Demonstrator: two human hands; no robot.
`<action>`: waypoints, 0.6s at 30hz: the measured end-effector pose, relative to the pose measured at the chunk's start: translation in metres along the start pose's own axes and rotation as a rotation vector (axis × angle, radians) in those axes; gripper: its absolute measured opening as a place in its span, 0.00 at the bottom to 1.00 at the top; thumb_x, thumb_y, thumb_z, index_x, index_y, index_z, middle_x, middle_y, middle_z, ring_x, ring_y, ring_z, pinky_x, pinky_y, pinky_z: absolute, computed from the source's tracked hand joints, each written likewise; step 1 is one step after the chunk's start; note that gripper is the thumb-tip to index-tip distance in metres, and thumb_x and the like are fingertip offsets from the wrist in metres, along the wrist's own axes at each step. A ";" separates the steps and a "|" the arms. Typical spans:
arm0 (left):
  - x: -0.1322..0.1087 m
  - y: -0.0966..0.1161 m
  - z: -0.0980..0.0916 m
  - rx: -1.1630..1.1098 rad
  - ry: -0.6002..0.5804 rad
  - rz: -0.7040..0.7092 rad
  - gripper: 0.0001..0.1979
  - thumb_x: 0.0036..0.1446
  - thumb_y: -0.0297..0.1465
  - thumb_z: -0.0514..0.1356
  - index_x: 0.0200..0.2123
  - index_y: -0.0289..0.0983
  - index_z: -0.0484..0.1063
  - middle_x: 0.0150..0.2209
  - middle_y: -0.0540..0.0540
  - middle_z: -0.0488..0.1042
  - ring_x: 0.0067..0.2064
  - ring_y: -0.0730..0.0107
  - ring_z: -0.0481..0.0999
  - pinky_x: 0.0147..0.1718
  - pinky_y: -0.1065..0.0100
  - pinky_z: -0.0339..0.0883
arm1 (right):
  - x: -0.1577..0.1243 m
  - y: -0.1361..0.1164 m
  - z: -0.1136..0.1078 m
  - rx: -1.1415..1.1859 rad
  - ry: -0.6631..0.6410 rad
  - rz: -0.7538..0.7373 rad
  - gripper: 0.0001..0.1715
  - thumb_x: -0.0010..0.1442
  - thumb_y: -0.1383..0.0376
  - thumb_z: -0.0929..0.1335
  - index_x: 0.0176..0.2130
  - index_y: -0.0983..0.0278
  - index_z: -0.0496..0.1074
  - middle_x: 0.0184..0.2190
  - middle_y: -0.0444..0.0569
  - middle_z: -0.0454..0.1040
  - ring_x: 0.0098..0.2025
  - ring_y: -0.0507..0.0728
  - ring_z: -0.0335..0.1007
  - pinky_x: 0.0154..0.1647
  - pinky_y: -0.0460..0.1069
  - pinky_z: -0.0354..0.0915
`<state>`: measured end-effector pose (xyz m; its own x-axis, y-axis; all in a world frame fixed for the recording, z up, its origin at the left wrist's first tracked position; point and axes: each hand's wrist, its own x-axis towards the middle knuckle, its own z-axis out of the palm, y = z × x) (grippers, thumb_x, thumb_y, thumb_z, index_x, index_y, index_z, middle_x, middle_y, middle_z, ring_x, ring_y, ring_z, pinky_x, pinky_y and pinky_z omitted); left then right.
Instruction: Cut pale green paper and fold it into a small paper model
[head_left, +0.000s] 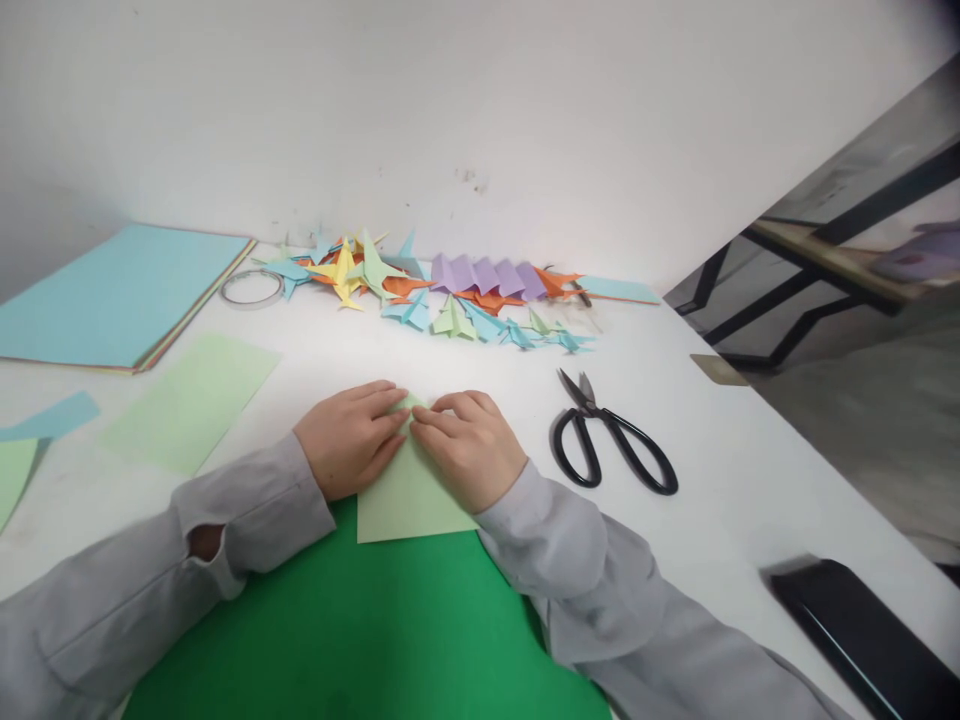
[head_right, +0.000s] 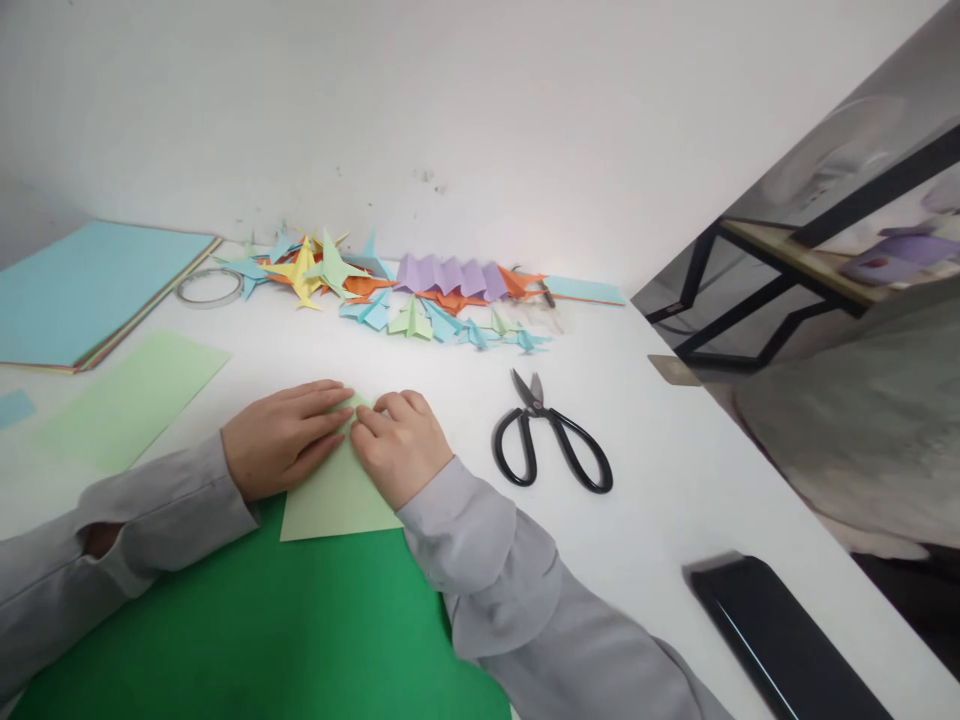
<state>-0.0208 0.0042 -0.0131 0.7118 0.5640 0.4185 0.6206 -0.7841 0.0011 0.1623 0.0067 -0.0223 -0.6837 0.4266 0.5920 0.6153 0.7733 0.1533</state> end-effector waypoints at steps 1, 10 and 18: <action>0.000 -0.001 0.000 -0.001 0.009 0.013 0.16 0.58 0.28 0.48 0.42 0.28 0.72 0.44 0.35 0.73 0.48 0.59 0.70 0.48 0.58 0.67 | 0.000 0.000 0.000 -0.002 -0.003 -0.001 0.12 0.60 0.72 0.62 0.29 0.66 0.73 0.32 0.45 0.78 0.35 0.55 0.66 0.36 0.51 0.57; -0.001 -0.005 0.003 0.012 0.043 0.027 0.15 0.59 0.29 0.48 0.41 0.30 0.72 0.44 0.37 0.73 0.48 0.61 0.70 0.48 0.59 0.68 | 0.000 0.001 0.000 0.024 0.009 0.005 0.11 0.60 0.71 0.62 0.31 0.67 0.73 0.33 0.44 0.78 0.35 0.55 0.67 0.36 0.52 0.57; -0.001 -0.005 0.002 0.011 0.054 0.034 0.15 0.58 0.29 0.49 0.40 0.30 0.73 0.44 0.37 0.74 0.47 0.60 0.71 0.47 0.60 0.69 | -0.001 0.002 0.000 0.031 0.038 0.009 0.10 0.59 0.72 0.63 0.31 0.67 0.73 0.34 0.44 0.78 0.35 0.55 0.67 0.36 0.52 0.57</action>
<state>-0.0241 0.0080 -0.0159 0.7142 0.5217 0.4667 0.5999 -0.7997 -0.0239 0.1639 0.0074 -0.0221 -0.6622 0.4159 0.6233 0.6086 0.7838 0.1236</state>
